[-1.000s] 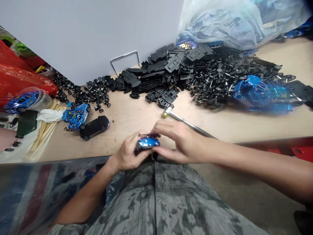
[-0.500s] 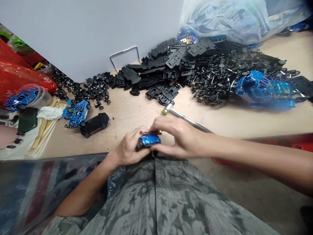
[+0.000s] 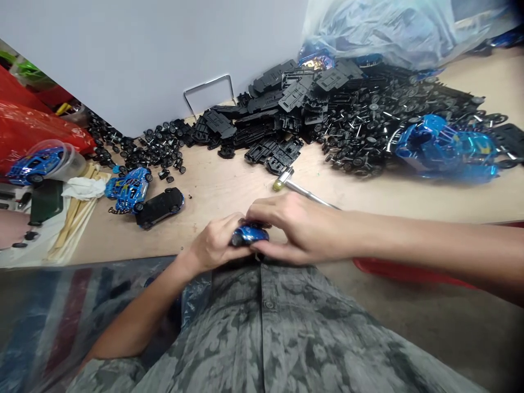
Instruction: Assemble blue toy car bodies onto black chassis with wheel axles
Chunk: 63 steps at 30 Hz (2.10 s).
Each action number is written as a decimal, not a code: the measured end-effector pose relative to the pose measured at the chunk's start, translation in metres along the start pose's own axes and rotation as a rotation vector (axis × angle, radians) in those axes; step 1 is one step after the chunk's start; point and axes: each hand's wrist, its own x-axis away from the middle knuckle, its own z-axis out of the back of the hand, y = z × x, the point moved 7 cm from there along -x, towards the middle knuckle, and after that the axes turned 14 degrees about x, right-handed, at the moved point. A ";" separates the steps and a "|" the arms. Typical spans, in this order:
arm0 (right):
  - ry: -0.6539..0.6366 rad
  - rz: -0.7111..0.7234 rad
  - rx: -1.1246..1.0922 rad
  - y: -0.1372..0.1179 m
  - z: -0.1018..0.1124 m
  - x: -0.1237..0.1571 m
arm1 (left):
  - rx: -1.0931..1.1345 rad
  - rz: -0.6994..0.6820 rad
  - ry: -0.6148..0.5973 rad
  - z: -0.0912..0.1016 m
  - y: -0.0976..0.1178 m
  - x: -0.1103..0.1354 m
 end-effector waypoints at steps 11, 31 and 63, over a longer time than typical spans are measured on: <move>0.193 0.034 0.128 -0.009 -0.010 0.012 | 0.041 0.056 0.015 -0.004 -0.008 0.004; 0.208 -0.029 0.010 -0.009 -0.010 0.018 | 0.118 -0.013 0.168 0.000 -0.001 0.010; 0.042 -0.754 0.928 0.060 -0.022 0.131 | -0.268 0.378 -0.152 -0.008 -0.031 0.003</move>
